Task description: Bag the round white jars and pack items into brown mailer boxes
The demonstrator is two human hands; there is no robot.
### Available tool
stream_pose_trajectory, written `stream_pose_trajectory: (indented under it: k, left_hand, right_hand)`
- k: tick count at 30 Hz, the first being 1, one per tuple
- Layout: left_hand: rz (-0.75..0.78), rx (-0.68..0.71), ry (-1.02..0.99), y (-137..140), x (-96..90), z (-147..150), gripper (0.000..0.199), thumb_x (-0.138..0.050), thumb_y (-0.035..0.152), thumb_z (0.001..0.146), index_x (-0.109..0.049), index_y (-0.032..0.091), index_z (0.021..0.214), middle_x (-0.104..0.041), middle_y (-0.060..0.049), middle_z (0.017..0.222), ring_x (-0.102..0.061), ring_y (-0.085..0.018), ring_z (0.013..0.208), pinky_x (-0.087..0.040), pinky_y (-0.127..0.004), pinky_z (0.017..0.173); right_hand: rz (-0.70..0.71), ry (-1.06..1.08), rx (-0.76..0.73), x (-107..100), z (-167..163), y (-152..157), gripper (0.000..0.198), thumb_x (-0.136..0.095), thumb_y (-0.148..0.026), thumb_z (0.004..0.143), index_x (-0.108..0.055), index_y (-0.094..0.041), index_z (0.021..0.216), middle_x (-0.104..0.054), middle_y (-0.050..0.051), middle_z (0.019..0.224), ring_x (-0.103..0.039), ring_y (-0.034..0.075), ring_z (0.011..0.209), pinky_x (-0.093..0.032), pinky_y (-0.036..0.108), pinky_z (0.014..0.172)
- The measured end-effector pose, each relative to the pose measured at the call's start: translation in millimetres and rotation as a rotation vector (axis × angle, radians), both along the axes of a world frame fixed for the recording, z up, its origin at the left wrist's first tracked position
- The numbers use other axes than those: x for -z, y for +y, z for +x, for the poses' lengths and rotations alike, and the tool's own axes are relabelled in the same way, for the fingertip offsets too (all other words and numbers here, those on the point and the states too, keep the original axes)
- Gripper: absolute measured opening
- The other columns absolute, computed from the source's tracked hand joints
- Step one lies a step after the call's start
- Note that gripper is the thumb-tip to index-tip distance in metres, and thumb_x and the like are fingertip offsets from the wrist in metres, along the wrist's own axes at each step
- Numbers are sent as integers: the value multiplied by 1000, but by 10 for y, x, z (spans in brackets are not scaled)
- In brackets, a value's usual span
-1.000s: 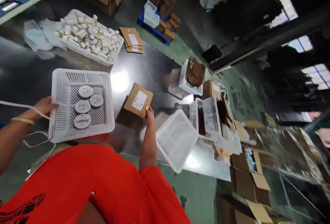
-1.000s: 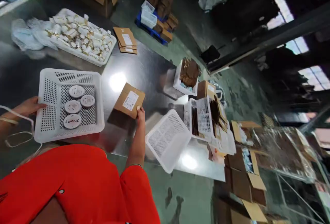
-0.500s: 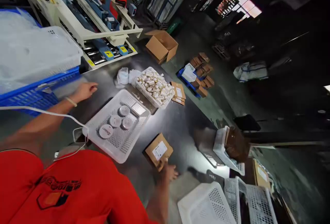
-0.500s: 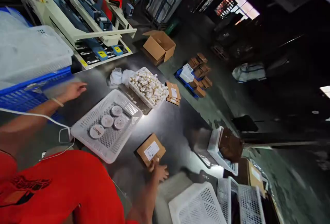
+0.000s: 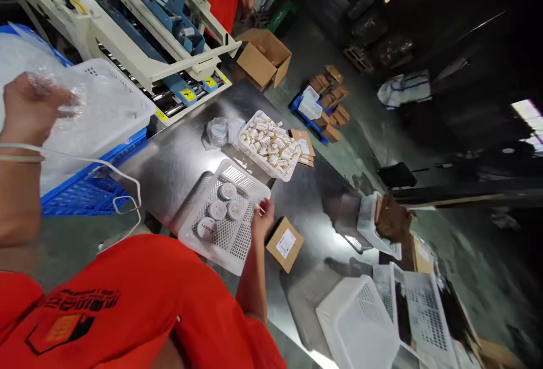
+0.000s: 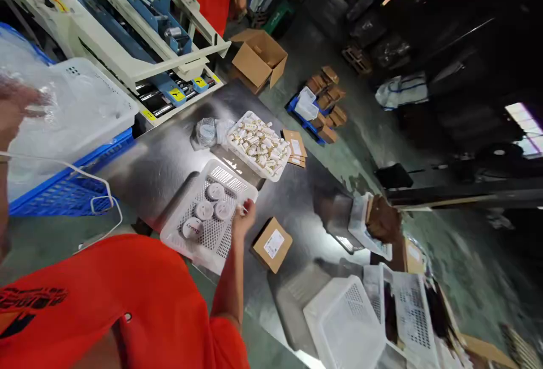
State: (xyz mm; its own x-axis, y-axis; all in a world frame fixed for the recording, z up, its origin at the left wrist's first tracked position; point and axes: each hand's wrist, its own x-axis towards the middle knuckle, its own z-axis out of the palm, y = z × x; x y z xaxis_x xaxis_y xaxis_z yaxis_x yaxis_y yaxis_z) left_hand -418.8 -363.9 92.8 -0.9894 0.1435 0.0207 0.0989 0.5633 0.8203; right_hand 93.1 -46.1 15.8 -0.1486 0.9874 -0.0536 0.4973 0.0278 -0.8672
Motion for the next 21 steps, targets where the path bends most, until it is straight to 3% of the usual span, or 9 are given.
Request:
stream_pose_trajectory:
  k: [2,4,7,9,12,15,16,18,21]
  left_hand:
    - [371,197,-50,228,-101,222,66,-99,59,63,-59,16,94,-74,1,96,-73,-20,91,-70,-58,100]
    - [577,364,-199,558,-124,587,75,-112,48,42,-60,18,87,-73,2,90,-70,-18,84,-70,-56,101]
    - [554,489,-431,1058,-21,1234,75,-114,40,33,-72,18,91,-79,-2,95,-73,-23,87,-70,-59,101]
    - [500,597,-525,1314,110,1584,75,-112,38,35,-78,17,98,-83,-5,102,-75,-28,90,-71,-60,99]
    - [417,735,-572,1573,341,1885,68,-108,47,41,-76,18,94,-83,-8,100,-76,-28,88,-73,-58,92]
    - [333,780,-539,1721,550,2030,65,-103,55,40,-70,19,84,-80,-9,89,-74,-28,85,-72,-60,92]
    - [295,792,-514,1754,606,2073,63,-100,57,41,-69,20,82,-79,-8,86,-74,-29,84,-72,-61,94]
    - [197,853,-460,1812,697,2165,57,-95,58,47,-71,20,82,-79,-8,86,-74,-29,86,-70,-61,100]
    - [32,997,-372,1922,791,2312,50,-88,59,59,-77,21,89,-79,-4,83,-76,-29,87,-69,-55,102]
  right_hand:
    - [-98,85,-128,-99,-517,-251,42,-74,-47,81,-72,-27,118,-79,9,106,-80,32,107,-67,54,109]
    - [-302,222,-298,-160,-1005,-446,40,-83,-36,80,-71,-25,117,-82,7,106,-81,28,108,-70,44,103]
    - [-688,555,-551,-183,-1551,-505,56,-85,-20,83,-65,-23,136,-83,8,129,-79,22,118,-68,36,100]
    - [-819,659,-558,-163,-1694,-429,47,-78,-14,90,-65,-21,135,-82,4,119,-78,18,102,-67,32,91]
    - [-817,660,-478,-112,-1543,-309,17,-68,-8,96,-69,-16,111,-77,0,96,-72,14,87,-63,27,90]
    - [-692,561,-464,-92,-1096,-244,11,-75,-8,90,-71,-17,93,-78,2,97,-75,16,98,-63,28,104]
    - [-647,528,-491,-101,-923,-227,15,-81,-9,85,-74,-17,96,-81,3,105,-77,19,107,-62,30,109]
    - [-572,508,-592,-141,-590,-187,44,-89,-11,78,-78,-17,120,-83,7,131,-76,24,132,-61,35,118]
    - [-417,507,-627,-182,-242,-109,76,-86,-18,89,-63,-20,162,-72,11,163,-63,25,158,-57,38,126]
